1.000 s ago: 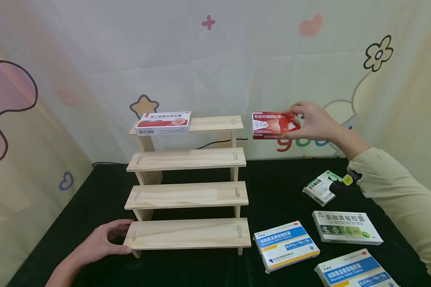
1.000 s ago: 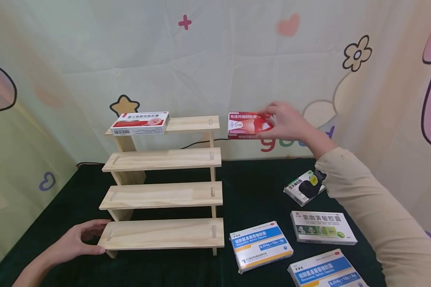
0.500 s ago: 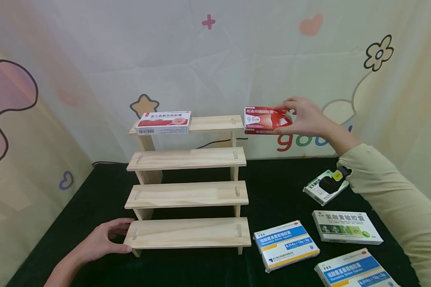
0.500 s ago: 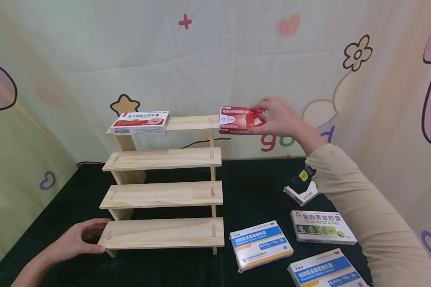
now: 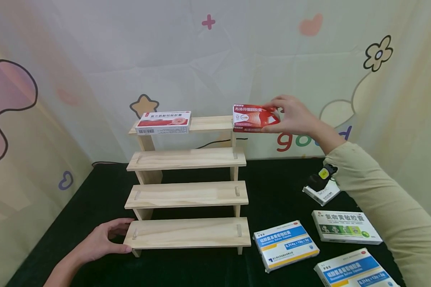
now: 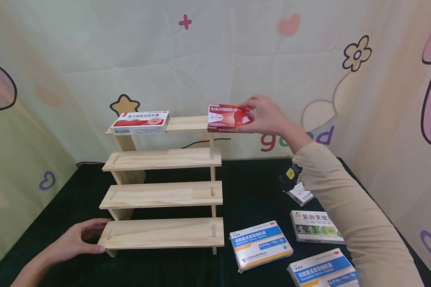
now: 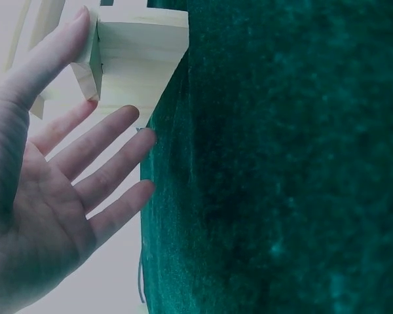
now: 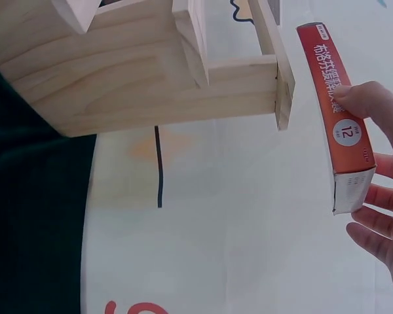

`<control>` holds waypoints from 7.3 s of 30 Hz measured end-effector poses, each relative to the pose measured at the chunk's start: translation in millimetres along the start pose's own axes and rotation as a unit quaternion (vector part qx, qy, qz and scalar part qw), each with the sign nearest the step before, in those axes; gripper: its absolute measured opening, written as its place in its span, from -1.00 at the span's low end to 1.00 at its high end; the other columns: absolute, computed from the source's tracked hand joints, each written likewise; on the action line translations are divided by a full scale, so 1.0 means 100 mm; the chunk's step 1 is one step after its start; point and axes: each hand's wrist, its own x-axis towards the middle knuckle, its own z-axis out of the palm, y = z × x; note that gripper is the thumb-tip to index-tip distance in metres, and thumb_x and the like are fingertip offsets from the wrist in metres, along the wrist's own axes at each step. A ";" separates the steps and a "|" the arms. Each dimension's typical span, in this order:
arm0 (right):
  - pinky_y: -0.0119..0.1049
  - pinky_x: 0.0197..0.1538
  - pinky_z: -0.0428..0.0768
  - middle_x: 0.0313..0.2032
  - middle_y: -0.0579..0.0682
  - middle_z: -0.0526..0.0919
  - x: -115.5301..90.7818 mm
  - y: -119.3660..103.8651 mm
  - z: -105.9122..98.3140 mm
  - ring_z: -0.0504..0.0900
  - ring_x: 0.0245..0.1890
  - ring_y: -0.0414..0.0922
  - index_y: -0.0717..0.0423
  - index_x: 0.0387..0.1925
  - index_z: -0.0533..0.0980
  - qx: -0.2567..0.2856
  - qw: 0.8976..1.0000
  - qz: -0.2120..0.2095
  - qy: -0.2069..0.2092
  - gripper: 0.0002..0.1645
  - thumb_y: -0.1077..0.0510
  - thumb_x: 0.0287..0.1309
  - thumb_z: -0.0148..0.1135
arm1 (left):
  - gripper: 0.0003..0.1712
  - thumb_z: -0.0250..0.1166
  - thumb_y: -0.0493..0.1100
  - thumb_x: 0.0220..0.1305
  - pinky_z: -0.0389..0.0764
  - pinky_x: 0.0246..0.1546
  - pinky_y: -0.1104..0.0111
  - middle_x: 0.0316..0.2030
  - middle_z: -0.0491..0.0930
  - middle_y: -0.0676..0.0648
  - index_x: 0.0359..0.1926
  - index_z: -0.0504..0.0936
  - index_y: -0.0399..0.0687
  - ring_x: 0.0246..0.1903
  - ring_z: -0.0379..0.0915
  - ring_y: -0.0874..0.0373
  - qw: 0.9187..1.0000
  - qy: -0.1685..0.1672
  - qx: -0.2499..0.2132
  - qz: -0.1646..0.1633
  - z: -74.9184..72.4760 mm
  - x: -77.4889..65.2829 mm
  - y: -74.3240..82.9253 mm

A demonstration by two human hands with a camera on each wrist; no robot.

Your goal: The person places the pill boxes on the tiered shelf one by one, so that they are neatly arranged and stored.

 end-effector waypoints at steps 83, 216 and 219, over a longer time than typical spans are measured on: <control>-0.12 -0.01 0.41 -0.01 0.11 0.45 0.64 -0.50 0.45 0.34 -0.03 -0.03 0.18 0.06 0.47 0.030 0.998 -0.013 -0.048 -0.27 -0.08 -0.17 0.37 | -0.23 0.37 -0.11 0.01 0.47 -0.15 0.12 0.02 0.43 -0.31 0.19 0.28 -0.35 -0.09 0.43 -0.09 1.000 0.004 0.017 -0.002 -0.01 -0.01 -0.02; -0.03 -0.14 0.53 0.15 0.18 0.27 -0.54 -0.15 0.31 0.29 0.02 0.07 0.15 0.21 0.28 0.084 0.993 -0.034 -0.069 -0.18 -0.02 -0.08 0.37 | -0.25 0.37 -0.10 0.01 0.44 -0.17 0.15 0.00 0.44 -0.31 0.18 0.30 -0.33 -0.09 0.42 -0.10 1.000 0.012 0.016 -0.015 0.01 0.00 -0.04; 0.00 -0.09 0.51 0.16 0.17 0.28 -0.64 -0.11 0.32 0.33 0.04 0.09 0.14 0.21 0.28 0.086 0.994 -0.027 -0.069 -0.19 0.00 -0.08 0.37 | -0.25 0.36 -0.11 0.02 0.44 -0.17 0.16 0.01 0.43 -0.31 0.19 0.29 -0.33 -0.09 0.42 -0.10 1.000 0.009 0.014 -0.020 0.01 0.00 -0.04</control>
